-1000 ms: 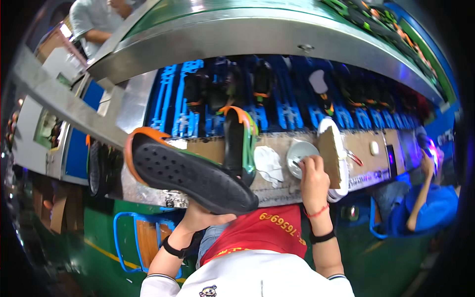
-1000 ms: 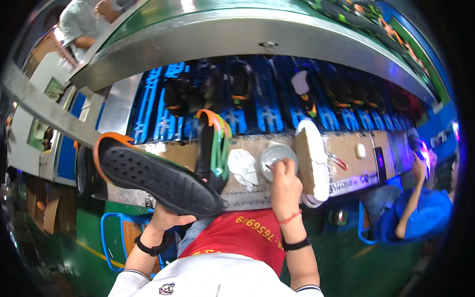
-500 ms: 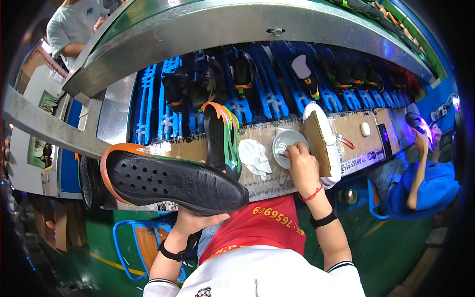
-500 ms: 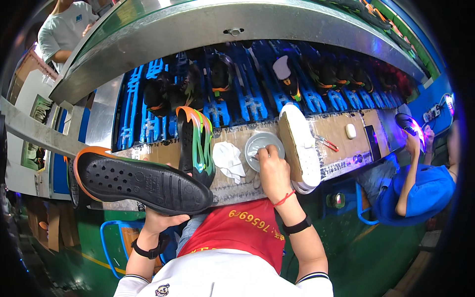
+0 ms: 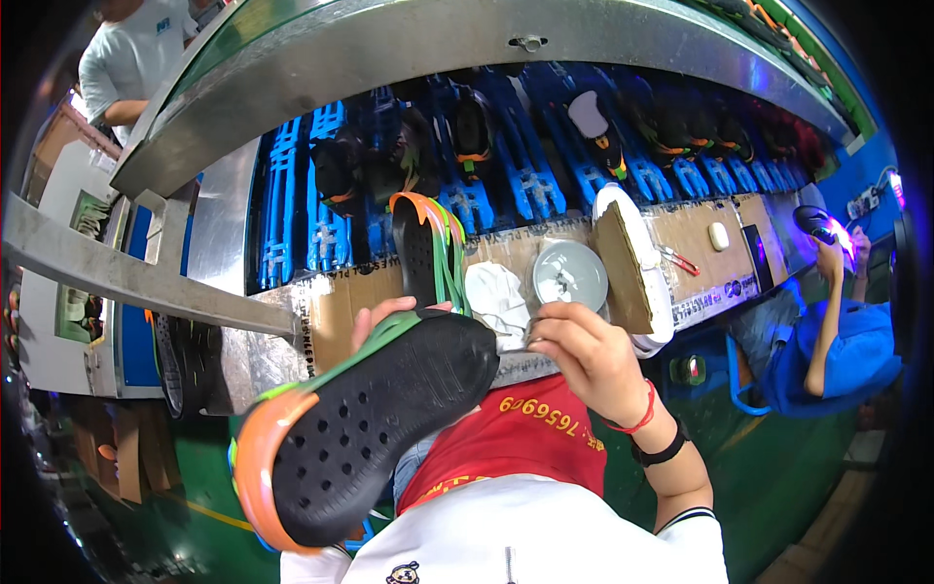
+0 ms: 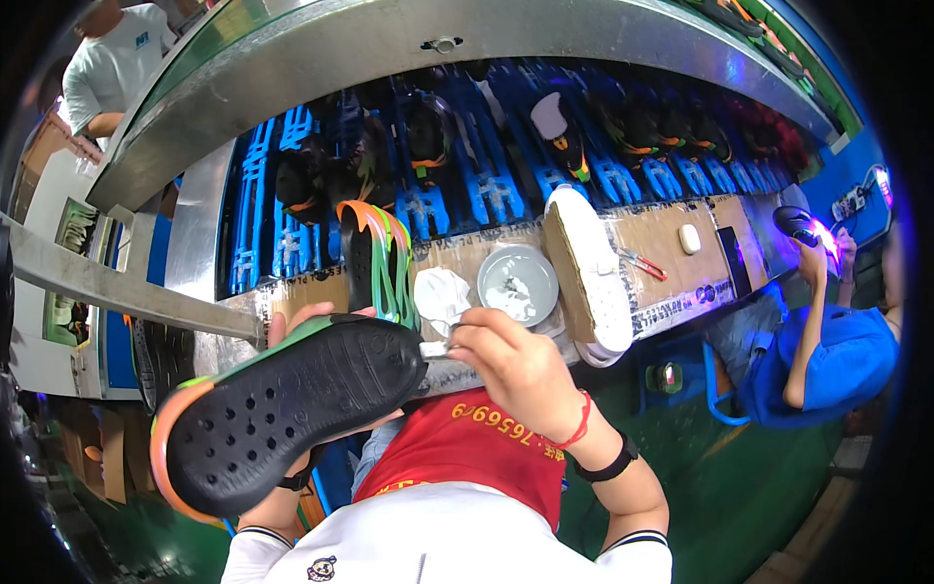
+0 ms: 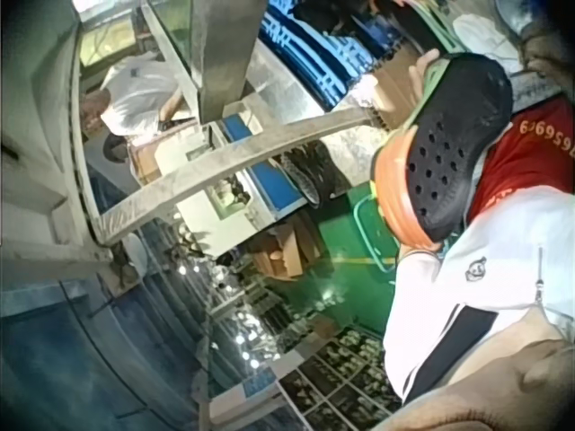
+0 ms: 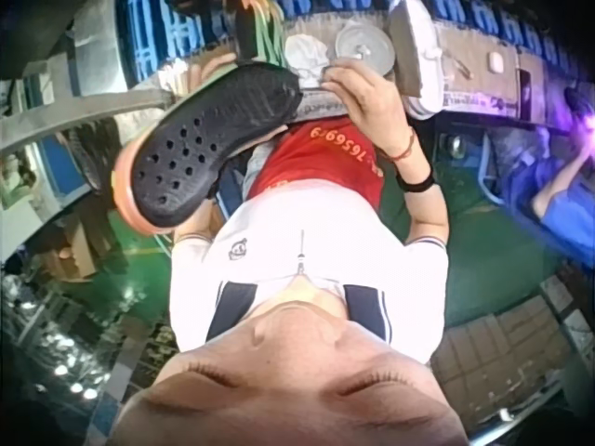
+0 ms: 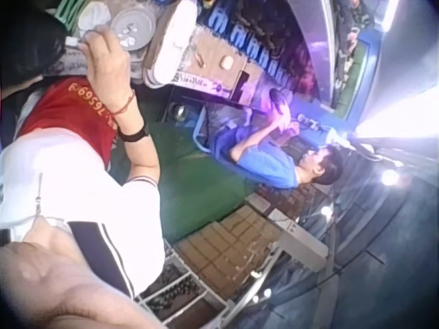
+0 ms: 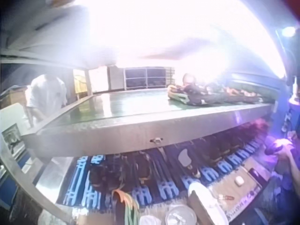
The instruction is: Applying glue or cleaning solution to shoe soles using a small brush and a rag.
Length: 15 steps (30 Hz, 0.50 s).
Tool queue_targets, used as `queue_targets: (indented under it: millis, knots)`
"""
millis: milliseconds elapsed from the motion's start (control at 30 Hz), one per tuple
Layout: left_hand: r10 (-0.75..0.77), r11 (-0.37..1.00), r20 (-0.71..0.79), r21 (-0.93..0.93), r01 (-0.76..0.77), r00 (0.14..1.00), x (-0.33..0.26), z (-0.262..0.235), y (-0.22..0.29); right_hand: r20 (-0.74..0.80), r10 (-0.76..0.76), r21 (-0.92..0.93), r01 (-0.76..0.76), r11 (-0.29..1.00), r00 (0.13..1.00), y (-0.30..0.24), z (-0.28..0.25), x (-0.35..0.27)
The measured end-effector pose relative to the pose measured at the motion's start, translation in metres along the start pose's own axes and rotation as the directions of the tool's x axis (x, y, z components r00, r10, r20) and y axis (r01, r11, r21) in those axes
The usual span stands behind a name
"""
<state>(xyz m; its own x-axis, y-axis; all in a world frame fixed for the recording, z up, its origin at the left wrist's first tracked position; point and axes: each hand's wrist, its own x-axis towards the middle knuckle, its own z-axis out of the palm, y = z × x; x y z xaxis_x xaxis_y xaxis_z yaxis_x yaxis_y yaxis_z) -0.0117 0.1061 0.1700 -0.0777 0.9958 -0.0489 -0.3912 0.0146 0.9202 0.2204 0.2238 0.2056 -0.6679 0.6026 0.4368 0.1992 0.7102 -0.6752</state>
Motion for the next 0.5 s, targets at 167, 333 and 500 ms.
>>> queue_targets:
  millis: [167, 333, 500]
  knots:
    - [0.117, 0.989, 0.039, -0.096, -0.113, 0.992, 0.004, 0.002, -0.004, 0.077, -0.036, -0.112, 0.044, 0.993, 0.996, -0.003, 0.007, 0.0]
    - [0.339, 0.936, 0.162, -0.152, -0.316, 0.927, 0.017, 0.002, -0.012, 0.107, -0.01, -0.063, 0.017, 0.998, 0.994, -0.007, 0.007, 0.001]
    - [0.436, 0.895, 0.135, 0.039, -0.444, 0.89, 0.019, 0.0, -0.016, 0.17, 0.049, 0.101, -0.067, 0.993, 0.984, -0.011, 0.006, 0.001]
